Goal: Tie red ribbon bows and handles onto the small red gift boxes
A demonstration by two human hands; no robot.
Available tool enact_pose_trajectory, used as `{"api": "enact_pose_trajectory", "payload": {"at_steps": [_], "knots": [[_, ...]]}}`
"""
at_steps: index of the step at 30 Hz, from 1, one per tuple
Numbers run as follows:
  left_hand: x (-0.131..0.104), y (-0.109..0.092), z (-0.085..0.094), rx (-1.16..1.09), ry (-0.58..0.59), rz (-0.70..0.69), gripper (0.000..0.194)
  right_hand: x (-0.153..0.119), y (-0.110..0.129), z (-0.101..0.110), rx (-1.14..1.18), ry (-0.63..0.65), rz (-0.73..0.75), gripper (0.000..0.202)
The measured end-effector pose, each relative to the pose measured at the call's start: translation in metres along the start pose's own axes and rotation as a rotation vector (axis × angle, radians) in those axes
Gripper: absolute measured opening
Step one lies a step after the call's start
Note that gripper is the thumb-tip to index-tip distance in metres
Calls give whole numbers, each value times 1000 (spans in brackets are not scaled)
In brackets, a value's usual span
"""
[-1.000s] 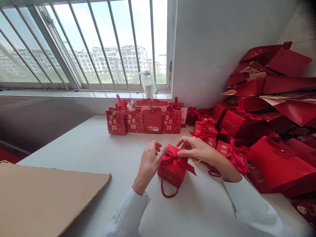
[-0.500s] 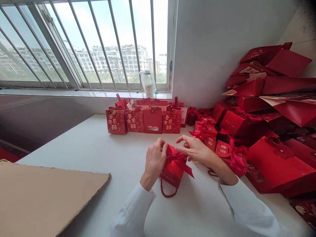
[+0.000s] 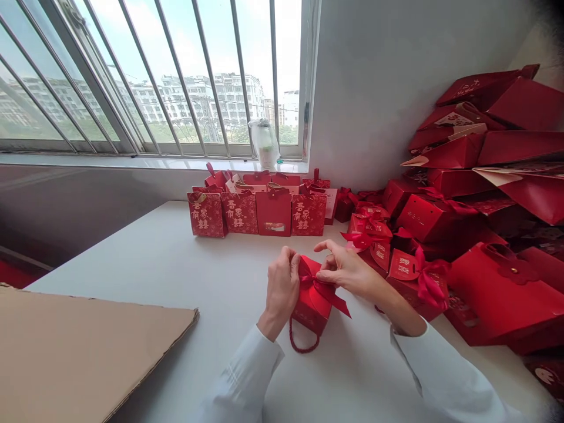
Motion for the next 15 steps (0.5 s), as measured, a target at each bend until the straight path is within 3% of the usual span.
{"api": "enact_pose_trajectory", "payload": {"at_steps": [11,15], "knots": [[0,3,1,-142,84,59,20,-2,7,2,-84,-6,19,38],[-10,-4,17,-113,112,-76,18,-1,8,8,-66,-36,20,39]]}}
Point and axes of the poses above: each hand's wrist, its own x-axis towards the middle knuckle, its own z-axis out of the back of the hand, y = z × x, the point moved 7 cm from there along x, towards the middle knuckle, and after that the axes turned 11 degrees about z, right-handed, at the moved point
